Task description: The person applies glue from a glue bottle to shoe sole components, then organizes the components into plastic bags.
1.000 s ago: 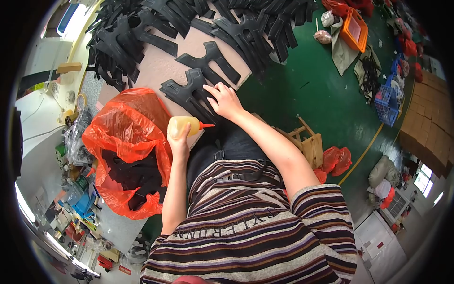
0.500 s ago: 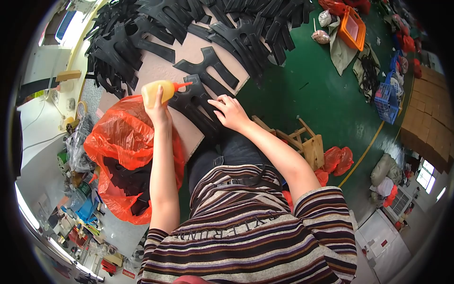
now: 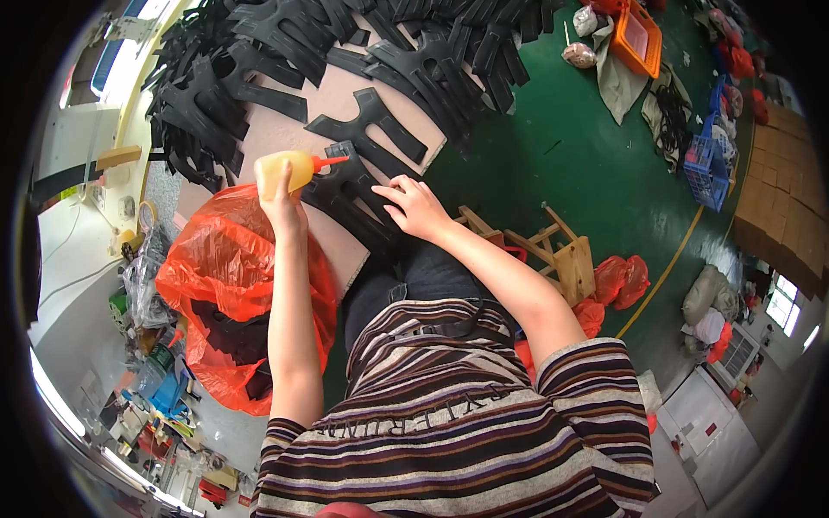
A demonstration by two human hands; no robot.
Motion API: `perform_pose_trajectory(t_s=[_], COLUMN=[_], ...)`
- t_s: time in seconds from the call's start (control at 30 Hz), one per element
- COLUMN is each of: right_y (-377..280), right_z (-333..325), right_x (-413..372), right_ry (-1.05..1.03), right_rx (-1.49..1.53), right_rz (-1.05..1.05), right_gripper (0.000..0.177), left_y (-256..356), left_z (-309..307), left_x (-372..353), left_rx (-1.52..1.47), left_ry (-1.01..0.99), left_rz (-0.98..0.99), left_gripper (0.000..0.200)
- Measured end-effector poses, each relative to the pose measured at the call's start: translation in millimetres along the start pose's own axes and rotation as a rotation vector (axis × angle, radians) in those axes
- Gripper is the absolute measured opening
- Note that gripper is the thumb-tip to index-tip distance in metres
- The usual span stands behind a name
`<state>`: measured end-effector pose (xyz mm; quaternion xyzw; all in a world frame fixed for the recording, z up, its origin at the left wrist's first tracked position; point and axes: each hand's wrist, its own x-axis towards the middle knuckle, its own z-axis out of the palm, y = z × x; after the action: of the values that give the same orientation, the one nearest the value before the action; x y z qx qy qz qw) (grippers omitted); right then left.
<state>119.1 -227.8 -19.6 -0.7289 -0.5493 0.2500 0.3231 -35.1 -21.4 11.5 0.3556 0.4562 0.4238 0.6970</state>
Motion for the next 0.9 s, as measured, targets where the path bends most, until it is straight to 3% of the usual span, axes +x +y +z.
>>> perform_pose_trajectory(t_s=[0.13,0.3,0.5,0.67,0.87,0.9], right_y=[-0.9,6.0,9.3,18.4,23.5,28.2], right_z=[-2.2,6.1,10.3,15.7,9.2,6.4], right_x=[-2.5,-5.9,-7.6,-8.2,0.2,6.0], right_ry=[0.068,0.081,0.077,0.068,0.073,0.051], right_rx=[0.118,0.201,0.247,0.345,0.488,0.318], right_rz=[0.063,0.133,0.195,0.24,0.258,0.246], right_gripper=[0.038,0.032,0.031,0.034,0.032,0.029], left_y=[17.4,-14.3,-28.3,-32.2,-45.8,-39.4], left_z=[-2.2,-11.8,-6.9,-4.9,-12.7,-16.1], left_x=[-27.9,-48.3,-55.3,-87.7,-128.4,-131.2], left_rx=[-0.102,0.152,0.119,0.265,0.224,0.092], left_ry=[-0.039,-0.009,0.04,-0.05,-0.063,-0.028], left_rz=[-0.091,-0.031,0.059,0.041,-0.201,-0.219], left_gripper=[0.028,0.047,0.044,0.038,0.04,0.039])
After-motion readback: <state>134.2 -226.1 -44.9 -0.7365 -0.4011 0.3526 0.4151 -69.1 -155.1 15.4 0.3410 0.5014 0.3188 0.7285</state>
